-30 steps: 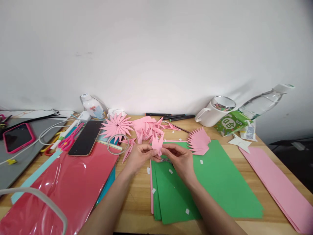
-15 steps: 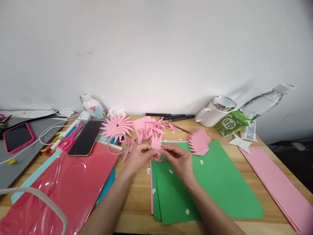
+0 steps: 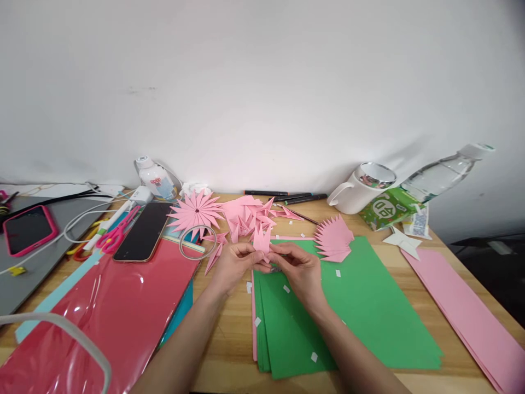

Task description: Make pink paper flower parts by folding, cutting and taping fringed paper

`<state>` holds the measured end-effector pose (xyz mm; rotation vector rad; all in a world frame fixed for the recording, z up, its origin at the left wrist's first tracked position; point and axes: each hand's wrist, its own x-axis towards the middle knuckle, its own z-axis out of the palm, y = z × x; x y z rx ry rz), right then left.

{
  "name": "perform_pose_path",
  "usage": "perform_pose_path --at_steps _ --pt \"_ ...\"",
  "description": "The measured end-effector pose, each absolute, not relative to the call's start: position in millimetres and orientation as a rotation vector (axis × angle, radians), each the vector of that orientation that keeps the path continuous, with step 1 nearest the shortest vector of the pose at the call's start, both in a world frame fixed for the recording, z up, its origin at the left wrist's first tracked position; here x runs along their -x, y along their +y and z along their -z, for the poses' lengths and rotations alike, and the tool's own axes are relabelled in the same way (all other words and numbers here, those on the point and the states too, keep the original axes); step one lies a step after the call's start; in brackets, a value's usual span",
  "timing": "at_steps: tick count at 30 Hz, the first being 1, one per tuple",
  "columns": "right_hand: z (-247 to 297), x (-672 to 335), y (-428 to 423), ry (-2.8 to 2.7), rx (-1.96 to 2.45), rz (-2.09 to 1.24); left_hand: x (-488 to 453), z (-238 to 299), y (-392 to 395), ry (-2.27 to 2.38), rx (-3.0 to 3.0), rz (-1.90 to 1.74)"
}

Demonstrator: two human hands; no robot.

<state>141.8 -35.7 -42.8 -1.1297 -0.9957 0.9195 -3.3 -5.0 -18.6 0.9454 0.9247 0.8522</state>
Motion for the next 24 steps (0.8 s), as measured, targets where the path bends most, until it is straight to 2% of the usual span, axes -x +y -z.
perform_pose_path --at_steps 8,14,17,21,24 --pt "43.0 -141.0 -34.1 -0.999 1.065 -1.020 4.7 17.9 -3.5 0.958 -0.959 -0.878" --pt "41.2 -141.5 -37.4 -1.049 1.123 -0.960 3.4 15.4 -4.5 0.939 -1.039 -0.884" --pt "37.2 -142.9 -40.0 -1.167 1.123 -0.774 4.5 12.8 -4.8 0.960 -1.278 -0.983" --pt "26.4 -145.9 -42.3 -1.437 1.010 -0.350 8.8 12.0 -5.3 0.876 -1.757 -1.294" --pt "19.6 -146.7 -44.4 -1.536 0.915 -0.153 11.5 12.8 -6.1 0.779 -2.014 -1.474"
